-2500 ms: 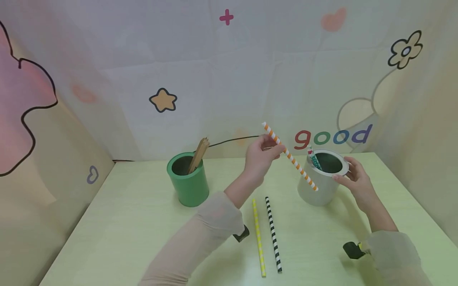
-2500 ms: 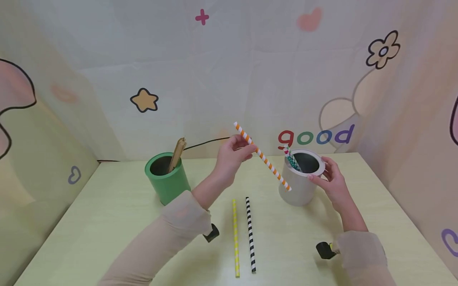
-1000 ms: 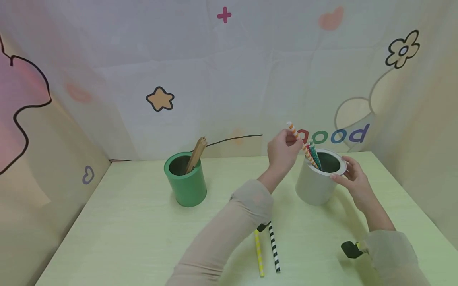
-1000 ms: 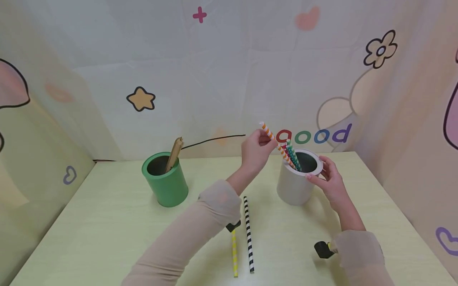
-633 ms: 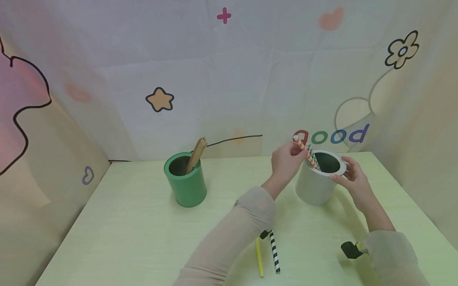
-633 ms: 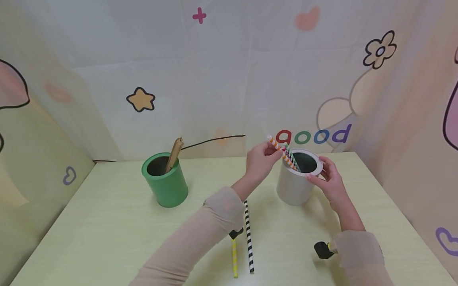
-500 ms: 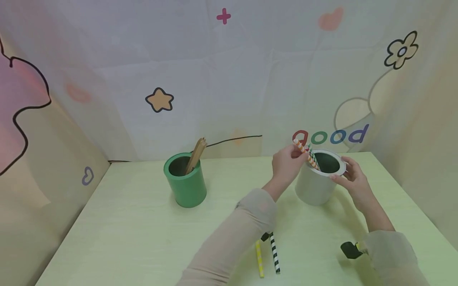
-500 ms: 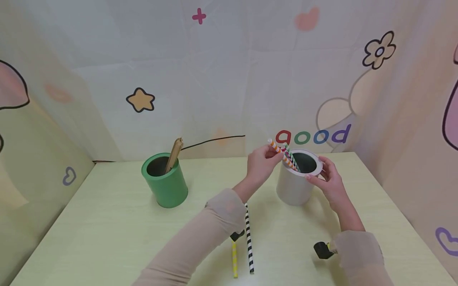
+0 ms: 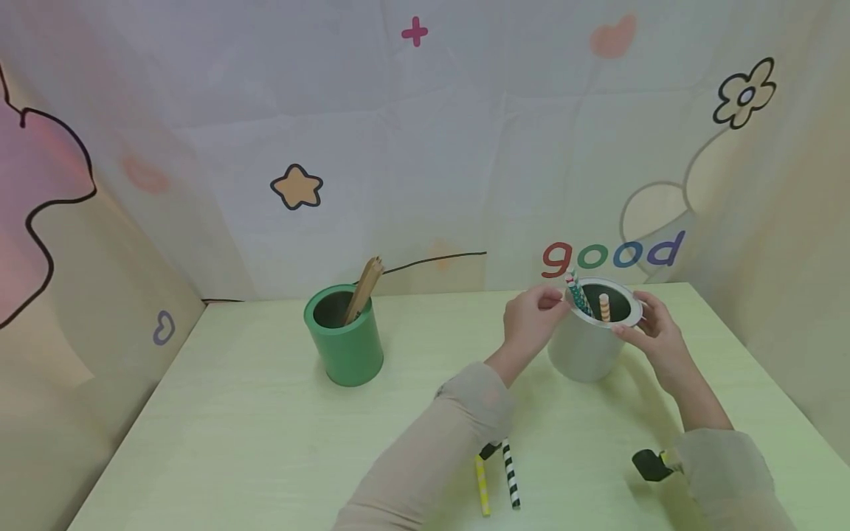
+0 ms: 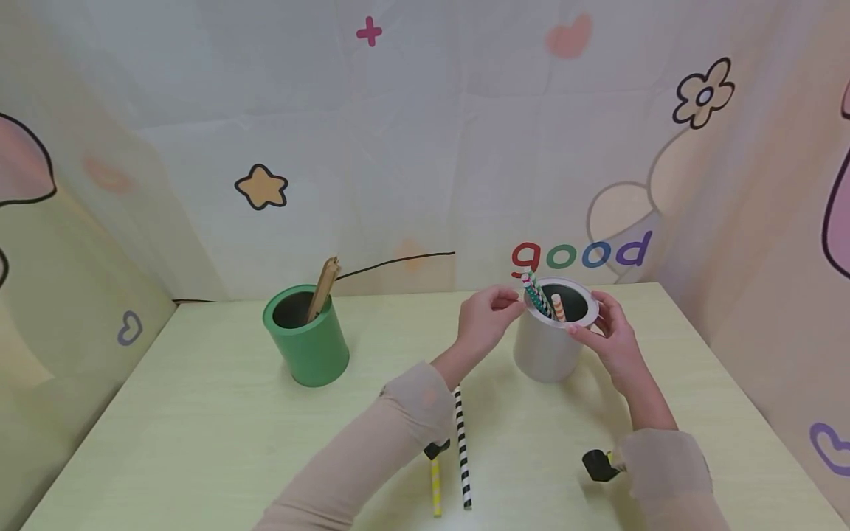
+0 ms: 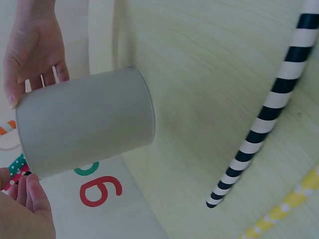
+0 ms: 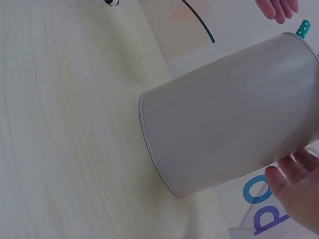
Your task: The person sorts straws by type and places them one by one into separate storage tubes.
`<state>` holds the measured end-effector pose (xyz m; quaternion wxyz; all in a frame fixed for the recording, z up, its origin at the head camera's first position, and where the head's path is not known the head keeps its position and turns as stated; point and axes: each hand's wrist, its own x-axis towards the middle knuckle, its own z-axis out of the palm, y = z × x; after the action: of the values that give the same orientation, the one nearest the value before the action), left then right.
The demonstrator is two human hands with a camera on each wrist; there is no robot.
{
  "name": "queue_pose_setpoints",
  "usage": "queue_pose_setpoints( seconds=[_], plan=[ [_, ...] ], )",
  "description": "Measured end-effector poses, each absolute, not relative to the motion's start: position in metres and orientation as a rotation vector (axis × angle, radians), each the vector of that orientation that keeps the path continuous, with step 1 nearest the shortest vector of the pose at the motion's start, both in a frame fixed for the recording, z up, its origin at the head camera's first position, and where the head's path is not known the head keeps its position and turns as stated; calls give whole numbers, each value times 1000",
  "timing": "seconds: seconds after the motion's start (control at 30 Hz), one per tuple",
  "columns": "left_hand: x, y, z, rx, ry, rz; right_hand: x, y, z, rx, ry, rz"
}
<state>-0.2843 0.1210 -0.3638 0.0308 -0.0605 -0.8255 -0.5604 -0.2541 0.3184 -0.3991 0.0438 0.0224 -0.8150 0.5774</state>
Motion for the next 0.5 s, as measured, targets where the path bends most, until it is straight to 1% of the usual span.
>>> queue_pose_setpoints(
  seconds=[0.23,0.5],
  plan=[
    [-286,111,-374,-187,-2558,-1754,-255,319,-400,66,-2486,1766],
    [-285,93,-382,-317,-2525,-1831,-256,319,-402,99,-2434,1817]
  ],
)
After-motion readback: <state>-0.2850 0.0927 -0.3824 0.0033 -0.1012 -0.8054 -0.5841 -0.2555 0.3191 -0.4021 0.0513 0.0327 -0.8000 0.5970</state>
